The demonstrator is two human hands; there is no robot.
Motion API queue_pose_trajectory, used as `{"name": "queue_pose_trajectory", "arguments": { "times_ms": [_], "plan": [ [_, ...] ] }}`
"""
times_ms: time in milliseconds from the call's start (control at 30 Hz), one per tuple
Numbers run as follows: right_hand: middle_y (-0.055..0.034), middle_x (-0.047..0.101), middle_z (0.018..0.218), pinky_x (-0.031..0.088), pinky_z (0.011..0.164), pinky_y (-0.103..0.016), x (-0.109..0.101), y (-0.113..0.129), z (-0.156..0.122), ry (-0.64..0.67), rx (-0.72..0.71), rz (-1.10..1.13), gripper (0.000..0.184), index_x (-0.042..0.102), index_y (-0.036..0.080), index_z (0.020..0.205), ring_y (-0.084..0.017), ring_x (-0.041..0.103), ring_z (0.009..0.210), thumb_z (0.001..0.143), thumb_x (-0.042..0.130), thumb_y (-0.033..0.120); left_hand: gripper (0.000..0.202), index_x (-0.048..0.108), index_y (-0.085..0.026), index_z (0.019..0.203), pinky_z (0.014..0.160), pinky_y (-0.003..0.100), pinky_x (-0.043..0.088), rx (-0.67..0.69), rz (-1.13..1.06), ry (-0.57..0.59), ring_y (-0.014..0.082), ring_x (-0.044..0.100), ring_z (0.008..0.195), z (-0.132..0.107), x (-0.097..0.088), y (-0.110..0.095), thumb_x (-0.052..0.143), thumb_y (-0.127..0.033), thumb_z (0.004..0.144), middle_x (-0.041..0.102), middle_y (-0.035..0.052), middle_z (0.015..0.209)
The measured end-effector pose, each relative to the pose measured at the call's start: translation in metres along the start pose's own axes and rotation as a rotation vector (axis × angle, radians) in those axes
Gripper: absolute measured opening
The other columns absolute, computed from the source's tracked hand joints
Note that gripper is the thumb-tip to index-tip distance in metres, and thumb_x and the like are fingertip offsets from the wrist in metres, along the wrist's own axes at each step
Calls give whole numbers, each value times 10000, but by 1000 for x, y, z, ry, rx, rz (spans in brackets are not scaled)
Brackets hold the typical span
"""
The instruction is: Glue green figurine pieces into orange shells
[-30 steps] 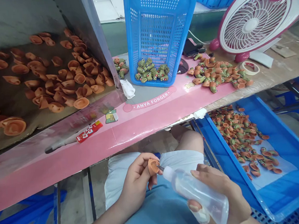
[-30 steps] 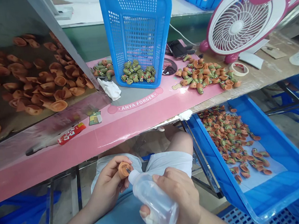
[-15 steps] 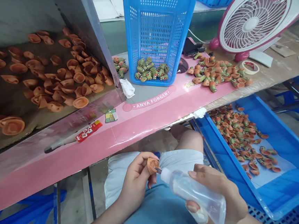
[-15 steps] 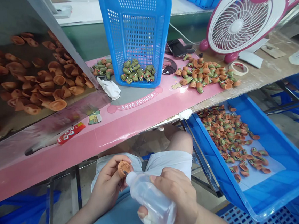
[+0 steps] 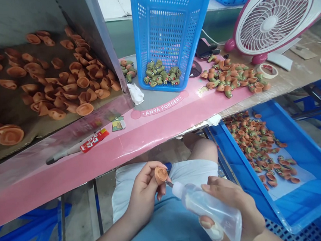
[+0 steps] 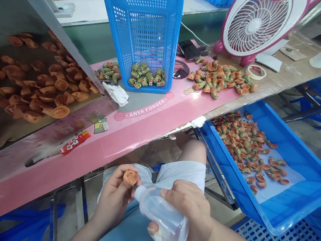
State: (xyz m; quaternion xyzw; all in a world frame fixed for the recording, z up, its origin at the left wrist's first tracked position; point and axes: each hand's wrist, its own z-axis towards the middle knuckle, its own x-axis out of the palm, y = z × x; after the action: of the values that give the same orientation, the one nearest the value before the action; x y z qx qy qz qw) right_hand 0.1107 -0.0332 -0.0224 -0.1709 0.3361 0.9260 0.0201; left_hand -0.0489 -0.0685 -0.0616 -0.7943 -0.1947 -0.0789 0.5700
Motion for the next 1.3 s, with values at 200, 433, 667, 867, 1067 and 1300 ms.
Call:
{"name": "queue_pose_trajectory", "arguments": {
  "times_ms": [200,433,667,867,1067,1300],
  "plan": [
    [-52,510,615,373,383,-281,1,-1,0,0,2,-12,199,533,50,891,-201,524,517,831,546,240,99,490,-200,858,386,147,299,3,-17,-23,50,396,447,0,2,-2,499,-288,813,547,-30,642],
    [-72,526,655,401,404,-289,-2,-4,-3,-6,1,-42,232,545,43,877,-191,520,530,835,566,271,86,479,-195,853,377,137,289,-5,-27,-48,46,393,437,1,4,-5,491,-271,814,540,-24,642],
    [-82,547,675,407,409,-290,-3,-3,-3,-10,18,-106,190,542,58,880,-237,562,609,831,541,241,83,477,-197,855,382,138,286,-9,-41,-68,46,390,440,2,5,-4,488,-267,814,535,-20,649],
    [-82,546,679,406,424,-292,-5,-4,-4,10,12,-116,199,536,51,894,-243,566,621,820,539,235,82,476,-195,844,381,147,286,-14,-50,-79,49,389,431,2,7,-6,498,-264,806,530,-23,639],
    [-88,553,705,408,439,-291,-5,-7,-4,3,1,-113,199,538,41,901,-233,563,628,817,549,221,74,480,-192,841,376,144,288,-23,-63,-81,50,385,425,2,8,-7,492,-255,805,541,-20,627],
    [-64,534,668,392,415,-284,-4,-5,-5,-14,14,-152,194,536,65,900,-234,549,615,807,550,235,57,482,-196,836,372,140,286,-23,-57,-73,50,389,425,1,8,-6,492,-244,805,541,-28,619]
  ]
}}
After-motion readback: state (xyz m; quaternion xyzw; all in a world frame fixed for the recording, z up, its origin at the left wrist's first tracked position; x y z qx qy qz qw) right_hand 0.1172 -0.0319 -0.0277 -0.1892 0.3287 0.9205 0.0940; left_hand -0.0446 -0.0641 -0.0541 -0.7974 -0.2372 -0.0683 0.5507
